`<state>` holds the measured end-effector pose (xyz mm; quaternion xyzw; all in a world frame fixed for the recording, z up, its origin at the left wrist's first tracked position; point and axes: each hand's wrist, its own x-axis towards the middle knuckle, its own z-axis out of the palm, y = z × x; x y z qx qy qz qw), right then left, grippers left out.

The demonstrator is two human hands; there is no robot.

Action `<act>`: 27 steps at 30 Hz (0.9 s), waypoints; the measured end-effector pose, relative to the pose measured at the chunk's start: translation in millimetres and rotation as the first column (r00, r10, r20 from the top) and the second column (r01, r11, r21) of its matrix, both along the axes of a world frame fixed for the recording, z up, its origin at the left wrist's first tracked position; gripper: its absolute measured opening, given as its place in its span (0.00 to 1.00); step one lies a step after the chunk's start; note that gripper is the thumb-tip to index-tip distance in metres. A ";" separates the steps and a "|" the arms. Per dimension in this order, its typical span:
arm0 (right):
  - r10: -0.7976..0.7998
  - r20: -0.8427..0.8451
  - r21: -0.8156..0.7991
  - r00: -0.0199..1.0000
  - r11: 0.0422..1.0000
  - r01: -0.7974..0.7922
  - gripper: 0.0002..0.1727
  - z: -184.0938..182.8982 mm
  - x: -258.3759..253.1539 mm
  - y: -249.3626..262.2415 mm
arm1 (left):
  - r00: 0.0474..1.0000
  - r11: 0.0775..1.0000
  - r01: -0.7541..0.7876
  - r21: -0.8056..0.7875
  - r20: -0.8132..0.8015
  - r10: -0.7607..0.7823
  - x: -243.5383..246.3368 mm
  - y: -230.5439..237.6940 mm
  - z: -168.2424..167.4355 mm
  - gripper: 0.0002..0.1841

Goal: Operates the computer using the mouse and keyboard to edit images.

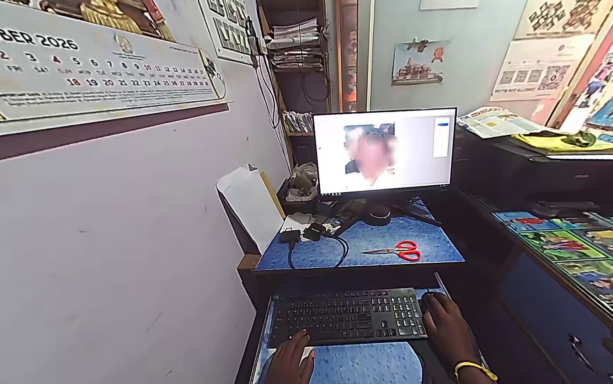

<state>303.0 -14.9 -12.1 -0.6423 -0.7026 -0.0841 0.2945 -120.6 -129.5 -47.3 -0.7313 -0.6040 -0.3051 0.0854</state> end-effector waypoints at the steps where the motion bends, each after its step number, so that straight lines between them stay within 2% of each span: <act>1: 0.000 0.002 0.003 1.000 1.000 0.000 0.24 -0.5 0.3 -0.5 | 1.000 1.000 0.005 -0.003 0.004 -0.005 0.0 -0.1 0.4 0.21; 14: 0.027 0.007 0.021 1.000 0.999 -0.028 0.24 -0.4 1.6 0.7 | 1.000 0.999 -0.007 0.032 0.000 0.007 -1.0 3.1 -8.2 0.21; 21: -0.033 -0.022 -0.036 0.999 0.999 0.032 0.25 8.2 -1.8 -6.5 | 0.997 0.970 -0.076 -0.229 0.002 0.079 3.5 6.0 3.0 0.29; 24: -0.027 -0.070 -0.081 0.997 0.996 0.022 0.25 14.5 -3.8 -6.8 | 0.997 0.955 -0.059 -0.291 0.037 0.072 3.2 3.8 15.2 0.29; 27: -0.029 -0.089 -0.148 0.996 0.989 0.015 0.25 20.7 -3.6 -9.1 | 0.997 0.957 -0.037 -0.287 0.054 0.054 3.7 1.9 22.7 0.28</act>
